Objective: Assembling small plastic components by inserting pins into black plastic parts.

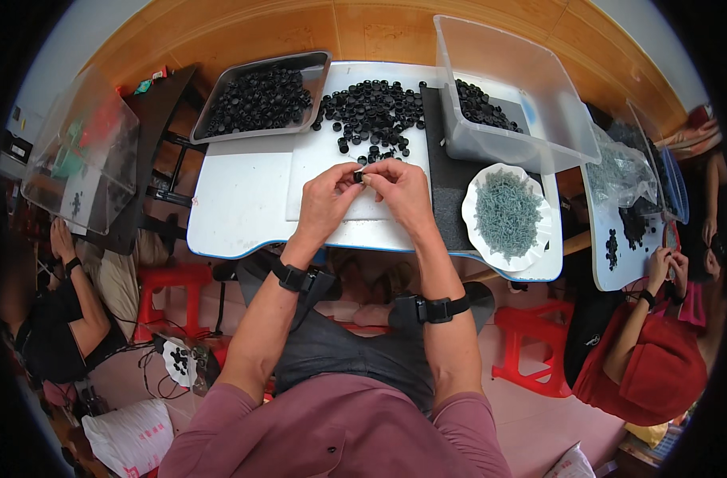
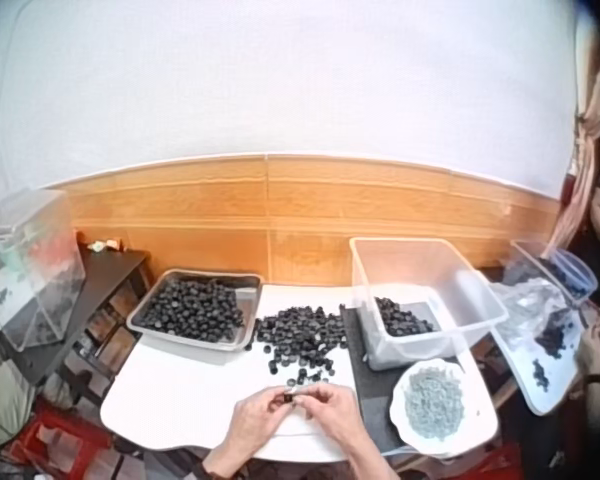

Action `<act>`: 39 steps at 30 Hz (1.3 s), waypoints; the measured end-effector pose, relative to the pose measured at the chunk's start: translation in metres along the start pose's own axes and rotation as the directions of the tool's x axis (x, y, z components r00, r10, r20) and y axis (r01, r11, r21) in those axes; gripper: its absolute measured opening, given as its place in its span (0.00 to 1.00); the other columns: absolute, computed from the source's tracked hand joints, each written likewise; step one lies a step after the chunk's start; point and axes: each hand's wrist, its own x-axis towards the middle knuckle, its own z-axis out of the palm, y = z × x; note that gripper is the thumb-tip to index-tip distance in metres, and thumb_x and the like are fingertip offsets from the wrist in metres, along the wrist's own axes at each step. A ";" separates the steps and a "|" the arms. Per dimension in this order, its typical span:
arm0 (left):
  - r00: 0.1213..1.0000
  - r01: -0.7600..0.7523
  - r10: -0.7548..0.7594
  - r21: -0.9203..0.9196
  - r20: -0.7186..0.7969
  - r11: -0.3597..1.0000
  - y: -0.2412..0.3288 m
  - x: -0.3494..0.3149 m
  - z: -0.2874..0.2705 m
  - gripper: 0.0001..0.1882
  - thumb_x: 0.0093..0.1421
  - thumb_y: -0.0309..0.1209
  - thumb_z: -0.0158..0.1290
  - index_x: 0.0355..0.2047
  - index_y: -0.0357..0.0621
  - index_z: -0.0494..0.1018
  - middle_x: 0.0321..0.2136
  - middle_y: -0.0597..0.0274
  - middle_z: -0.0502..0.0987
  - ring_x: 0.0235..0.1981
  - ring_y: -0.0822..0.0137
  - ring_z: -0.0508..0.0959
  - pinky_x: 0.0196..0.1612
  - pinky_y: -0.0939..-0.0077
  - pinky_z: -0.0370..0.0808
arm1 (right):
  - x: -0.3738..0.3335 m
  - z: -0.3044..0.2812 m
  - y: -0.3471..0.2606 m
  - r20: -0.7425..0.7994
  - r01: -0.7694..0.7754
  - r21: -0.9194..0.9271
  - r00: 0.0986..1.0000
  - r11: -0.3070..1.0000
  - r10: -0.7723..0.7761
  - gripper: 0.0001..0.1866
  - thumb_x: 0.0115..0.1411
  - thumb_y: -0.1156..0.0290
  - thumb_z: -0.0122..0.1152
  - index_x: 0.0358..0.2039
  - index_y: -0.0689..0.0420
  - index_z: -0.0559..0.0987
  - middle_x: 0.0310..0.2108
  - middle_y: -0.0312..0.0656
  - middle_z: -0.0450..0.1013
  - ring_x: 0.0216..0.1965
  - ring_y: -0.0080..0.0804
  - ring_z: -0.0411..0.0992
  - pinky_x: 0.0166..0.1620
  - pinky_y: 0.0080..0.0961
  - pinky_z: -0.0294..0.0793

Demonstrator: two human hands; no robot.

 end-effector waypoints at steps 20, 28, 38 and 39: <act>1.000 -0.017 0.018 0.132 -0.011 0.991 0.000 -0.002 0.002 0.13 0.58 0.24 0.65 0.44 0.39 0.81 0.32 0.54 0.85 0.32 0.63 0.87 0.37 0.73 0.83 | 0.001 0.001 0.006 -0.014 0.018 -0.105 1.000 0.994 -0.020 0.05 0.59 0.80 0.67 0.36 0.65 0.86 0.29 0.38 0.81 0.27 0.18 0.75 0.30 0.18 0.74; 0.992 0.128 -0.129 0.060 0.006 0.990 -0.001 0.002 -0.003 0.14 0.56 0.26 0.66 0.43 0.38 0.82 0.32 0.56 0.86 0.33 0.67 0.87 0.40 0.76 0.83 | -0.006 0.007 0.009 -0.044 0.152 -0.272 0.984 0.950 -0.171 0.06 0.59 0.81 0.66 0.37 0.64 0.86 0.29 0.39 0.80 0.28 0.19 0.75 0.32 0.19 0.74; 0.978 0.196 -0.189 -0.077 0.086 0.978 -0.004 0.003 -0.010 0.15 0.58 0.26 0.66 0.45 0.35 0.82 0.36 0.56 0.86 0.38 0.71 0.86 0.43 0.77 0.83 | -0.005 0.011 0.009 -0.042 0.248 -0.370 0.958 0.896 -0.282 0.08 0.57 0.83 0.65 0.38 0.62 0.86 0.31 0.43 0.80 0.30 0.28 0.77 0.34 0.23 0.75; 0.969 0.235 -0.220 -0.138 0.115 0.962 -0.003 0.003 -0.012 0.15 0.59 0.26 0.66 0.46 0.34 0.82 0.37 0.56 0.86 0.38 0.72 0.85 0.44 0.78 0.83 | -0.005 0.012 0.008 -0.033 0.270 -0.377 0.952 0.886 -0.304 0.08 0.57 0.83 0.64 0.38 0.62 0.86 0.31 0.43 0.80 0.31 0.29 0.78 0.35 0.23 0.75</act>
